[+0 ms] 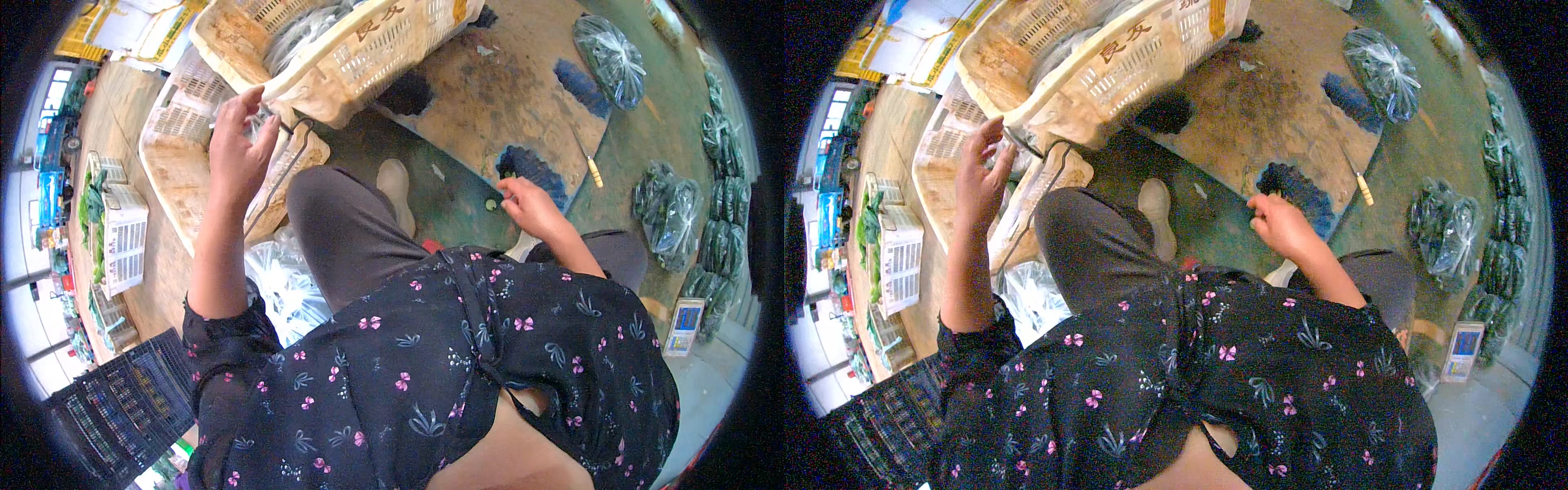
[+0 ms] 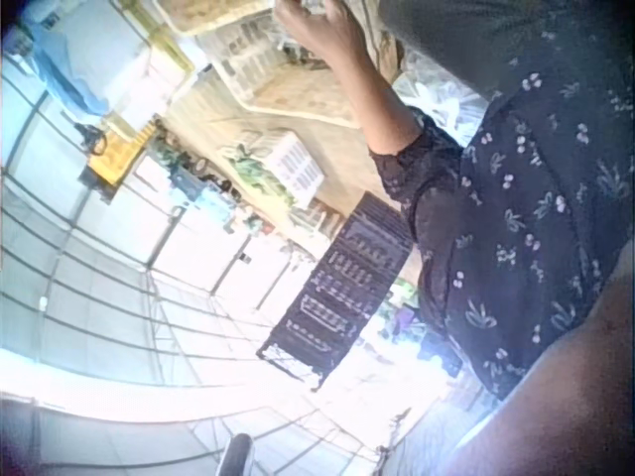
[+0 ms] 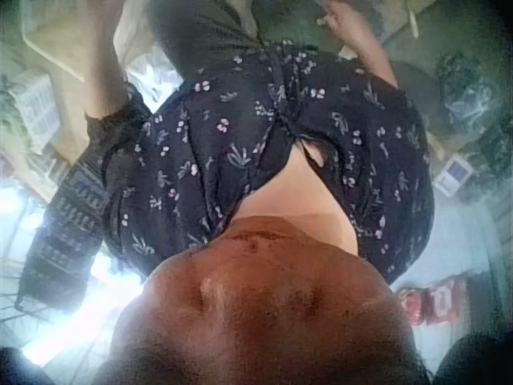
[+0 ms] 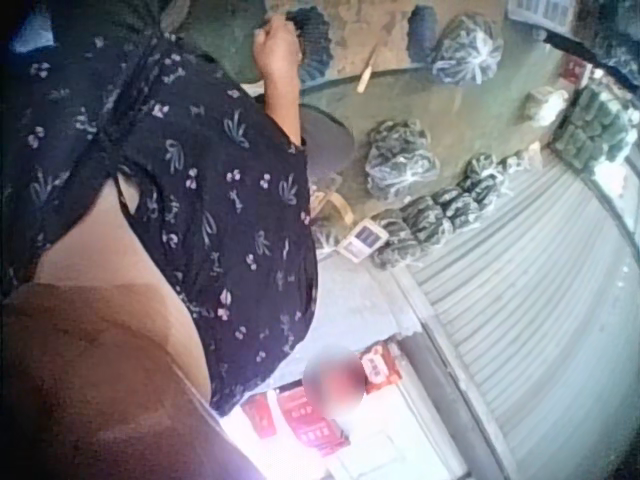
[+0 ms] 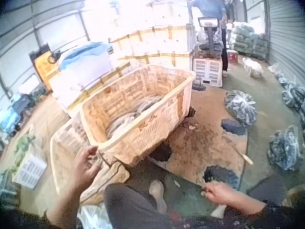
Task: The person packs cucumbers into plastic bags by hand, ties the bags closed, and places them into large plastic crates.
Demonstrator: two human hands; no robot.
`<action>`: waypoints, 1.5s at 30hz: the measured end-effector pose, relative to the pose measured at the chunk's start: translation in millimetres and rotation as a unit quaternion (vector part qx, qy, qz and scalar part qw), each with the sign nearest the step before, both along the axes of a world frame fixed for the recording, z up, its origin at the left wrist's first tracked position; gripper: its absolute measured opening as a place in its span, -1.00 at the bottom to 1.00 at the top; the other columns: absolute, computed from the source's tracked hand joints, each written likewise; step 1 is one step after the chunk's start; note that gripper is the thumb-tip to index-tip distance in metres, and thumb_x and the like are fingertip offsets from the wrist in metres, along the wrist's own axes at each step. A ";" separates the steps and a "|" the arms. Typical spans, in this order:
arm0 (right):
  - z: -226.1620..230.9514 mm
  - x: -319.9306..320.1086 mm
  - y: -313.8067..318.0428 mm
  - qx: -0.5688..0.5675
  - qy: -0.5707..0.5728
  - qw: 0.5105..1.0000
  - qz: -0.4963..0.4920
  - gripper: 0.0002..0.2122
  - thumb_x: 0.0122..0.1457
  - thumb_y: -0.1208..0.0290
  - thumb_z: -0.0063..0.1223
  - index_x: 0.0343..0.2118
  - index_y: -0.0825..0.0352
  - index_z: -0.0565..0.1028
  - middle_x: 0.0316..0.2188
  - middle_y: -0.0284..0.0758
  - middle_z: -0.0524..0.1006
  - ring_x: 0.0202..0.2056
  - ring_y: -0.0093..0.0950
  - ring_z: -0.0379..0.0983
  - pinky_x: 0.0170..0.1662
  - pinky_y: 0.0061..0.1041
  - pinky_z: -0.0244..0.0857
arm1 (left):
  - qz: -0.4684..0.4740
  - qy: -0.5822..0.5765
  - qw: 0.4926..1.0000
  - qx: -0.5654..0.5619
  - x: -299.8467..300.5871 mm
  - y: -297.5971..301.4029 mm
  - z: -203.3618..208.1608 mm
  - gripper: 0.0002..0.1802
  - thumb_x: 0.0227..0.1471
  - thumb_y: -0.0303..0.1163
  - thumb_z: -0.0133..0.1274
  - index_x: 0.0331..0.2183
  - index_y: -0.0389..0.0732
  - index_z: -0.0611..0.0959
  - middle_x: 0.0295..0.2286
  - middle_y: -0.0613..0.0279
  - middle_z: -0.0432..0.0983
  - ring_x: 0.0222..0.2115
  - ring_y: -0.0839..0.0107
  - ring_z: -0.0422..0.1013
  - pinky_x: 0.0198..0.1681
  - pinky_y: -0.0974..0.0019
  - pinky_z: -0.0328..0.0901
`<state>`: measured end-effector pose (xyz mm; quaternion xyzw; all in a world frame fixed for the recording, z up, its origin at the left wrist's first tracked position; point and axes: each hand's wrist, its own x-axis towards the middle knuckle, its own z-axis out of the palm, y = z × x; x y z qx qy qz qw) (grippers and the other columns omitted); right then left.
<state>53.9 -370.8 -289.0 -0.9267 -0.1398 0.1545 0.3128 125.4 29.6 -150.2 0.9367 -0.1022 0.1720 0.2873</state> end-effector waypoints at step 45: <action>-40.4 51.0 -11.8 0.139 0.380 0.910 -0.092 -0.70 0.07 0.38 0.03 -0.14 0.35 0.34 -0.42 -0.35 0.46 -0.38 -0.61 0.38 -0.28 -0.62 0.26 | -0.310 0.385 0.806 0.325 266.4 -84.5 -246.0 -0.61 -0.18 -0.21 0.02 -0.32 -0.30 0.57 -0.31 0.00 0.48 -0.32 0.14 0.42 -0.29 0.15 0.30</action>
